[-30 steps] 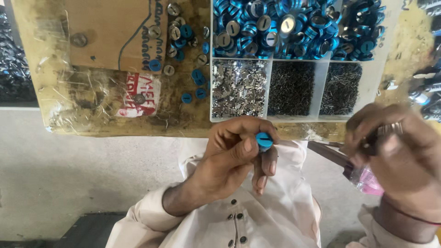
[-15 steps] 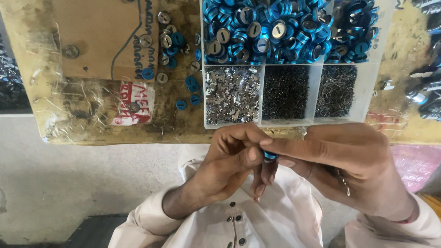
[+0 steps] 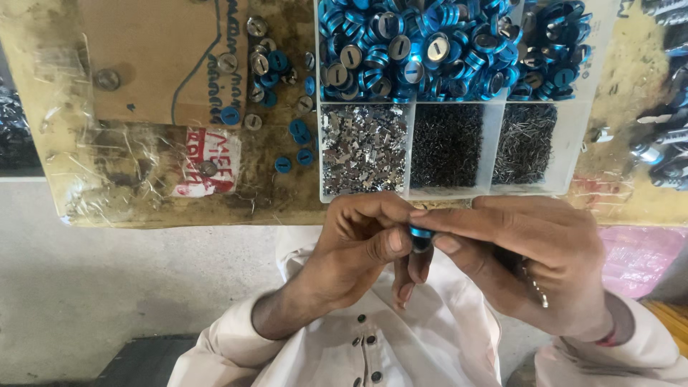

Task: The person assembles lock cylinders by hand at a workbench. They pick a blue lock housing, insert a metal key blank, add a small metal pin, and close the housing. The process is repeated for multiple units, with components drawn from a compartmentalized tray and finished assemblies placed on the table.

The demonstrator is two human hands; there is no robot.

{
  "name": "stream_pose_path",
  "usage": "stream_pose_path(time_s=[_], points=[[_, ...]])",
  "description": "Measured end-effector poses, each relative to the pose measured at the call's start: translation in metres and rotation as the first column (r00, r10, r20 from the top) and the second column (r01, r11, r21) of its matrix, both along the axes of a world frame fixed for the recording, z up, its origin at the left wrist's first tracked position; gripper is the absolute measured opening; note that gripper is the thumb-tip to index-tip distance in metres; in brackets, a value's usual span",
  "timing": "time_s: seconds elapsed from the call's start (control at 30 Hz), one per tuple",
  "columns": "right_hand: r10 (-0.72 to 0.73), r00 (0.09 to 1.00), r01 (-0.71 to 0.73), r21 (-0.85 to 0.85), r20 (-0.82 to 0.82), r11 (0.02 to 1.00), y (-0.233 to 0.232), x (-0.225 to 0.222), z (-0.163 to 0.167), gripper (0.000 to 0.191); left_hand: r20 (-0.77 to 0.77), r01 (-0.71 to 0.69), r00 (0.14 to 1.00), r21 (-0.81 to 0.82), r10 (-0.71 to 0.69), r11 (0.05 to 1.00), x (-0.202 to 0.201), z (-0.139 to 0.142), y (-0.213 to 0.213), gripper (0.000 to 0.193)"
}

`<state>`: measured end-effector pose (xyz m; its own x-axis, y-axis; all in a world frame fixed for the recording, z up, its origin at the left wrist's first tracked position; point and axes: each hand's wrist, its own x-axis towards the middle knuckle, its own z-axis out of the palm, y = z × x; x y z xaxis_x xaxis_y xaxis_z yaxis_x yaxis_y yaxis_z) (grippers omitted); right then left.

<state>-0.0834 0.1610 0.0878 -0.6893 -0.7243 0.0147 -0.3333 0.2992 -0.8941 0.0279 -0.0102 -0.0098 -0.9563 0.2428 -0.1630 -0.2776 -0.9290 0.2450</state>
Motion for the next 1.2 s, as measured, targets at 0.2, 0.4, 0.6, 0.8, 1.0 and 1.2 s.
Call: stream_pose_path(time_s=[0.2,0.4,0.6,0.8,1.0,1.2], points=[[-0.083,0.987,0.088,0.032,-0.139,0.996,0.000,0.011,-0.004,0.026,-0.017,0.007,1.000,0.001,-0.007,1.000,-0.001,-0.002,0.001,0.018],[-0.188,0.958,0.195,0.012,-0.216,0.981,0.004,0.023,-0.014,0.025,-0.042,0.026,0.999,-0.011,-0.026,1.000,-0.004,-0.001,0.000,0.021],[-0.488,0.872,0.489,-0.026,0.034,0.872,0.038,0.036,-0.044,0.019,-0.063,0.055,0.996,-0.023,-0.057,0.998,-0.005,0.000,-0.001,0.024],[-0.660,0.689,0.718,0.156,-0.300,0.679,0.114,0.023,-0.054,0.023,-0.065,0.044,0.997,-0.013,-0.044,0.999,-0.006,0.000,0.001,0.025],[-0.515,0.680,0.688,0.210,-0.522,0.695,0.155,-0.029,-0.108,0.015,-0.061,0.070,0.995,-0.050,-0.073,0.996,-0.009,0.001,0.005,0.027],[-0.277,0.688,0.606,0.321,-0.670,0.728,0.113,-0.041,-0.081,0.014,-0.067,0.083,0.994,-0.073,-0.088,0.994,-0.008,0.005,0.001,0.027]])
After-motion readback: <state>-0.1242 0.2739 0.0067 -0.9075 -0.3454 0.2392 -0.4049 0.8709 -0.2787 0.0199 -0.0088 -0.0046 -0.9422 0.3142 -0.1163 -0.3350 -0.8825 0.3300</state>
